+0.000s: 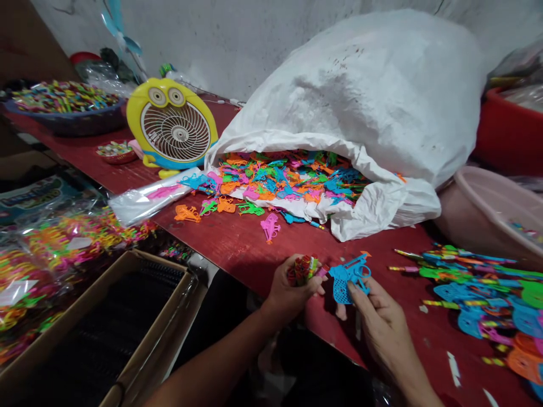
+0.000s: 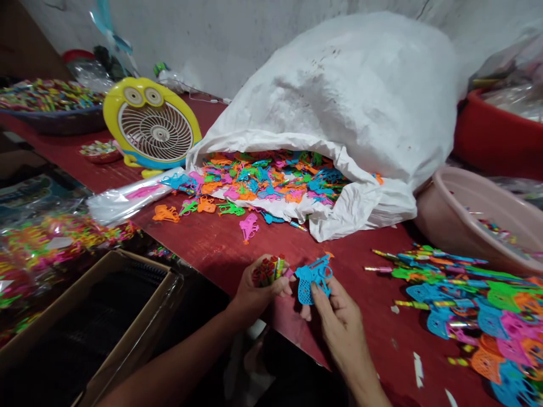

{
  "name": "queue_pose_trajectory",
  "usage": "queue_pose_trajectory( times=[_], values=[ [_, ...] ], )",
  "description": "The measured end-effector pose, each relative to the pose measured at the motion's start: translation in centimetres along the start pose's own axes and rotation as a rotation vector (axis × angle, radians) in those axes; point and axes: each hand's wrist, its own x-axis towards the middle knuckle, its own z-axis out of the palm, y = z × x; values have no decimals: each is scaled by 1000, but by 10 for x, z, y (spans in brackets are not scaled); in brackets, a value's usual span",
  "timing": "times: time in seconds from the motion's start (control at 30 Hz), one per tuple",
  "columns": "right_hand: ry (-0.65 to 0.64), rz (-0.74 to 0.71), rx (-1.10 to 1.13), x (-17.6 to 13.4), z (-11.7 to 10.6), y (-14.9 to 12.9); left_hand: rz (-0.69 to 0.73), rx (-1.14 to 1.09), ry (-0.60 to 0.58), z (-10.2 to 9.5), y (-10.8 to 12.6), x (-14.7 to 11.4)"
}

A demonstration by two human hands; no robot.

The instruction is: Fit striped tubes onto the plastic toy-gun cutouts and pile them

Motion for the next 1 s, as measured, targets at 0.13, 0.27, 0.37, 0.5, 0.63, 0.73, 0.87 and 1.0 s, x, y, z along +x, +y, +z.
queue_pose_trajectory(
  times=[0.13,0.27,0.37,0.5,0.63,0.73,0.87,1.0],
  values=[
    [90,3,-16,-1,2,-1,-23,-26,2,-1,0,-1],
    [99,-43,-106,-3,1,-1,-21,-44,-15,-3,-3,-1],
    [77,-83,-166,-4,1,-5,-16,-27,0,-2,-4,-1],
    [70,-150,-251,-3,0,-10,-21,-31,-10,-1,0,-1],
    [96,-112,-261,-5,-1,-5,-28,-25,1,0,1,-1],
    [116,-101,-259,-5,1,0,-27,-25,-5,-1,0,0],
    [96,-137,-250,-5,2,1,-30,-30,-28,-2,-1,0],
    [79,-149,-298,-5,-2,-6,-38,26,-62,-2,1,-2]
  ],
)
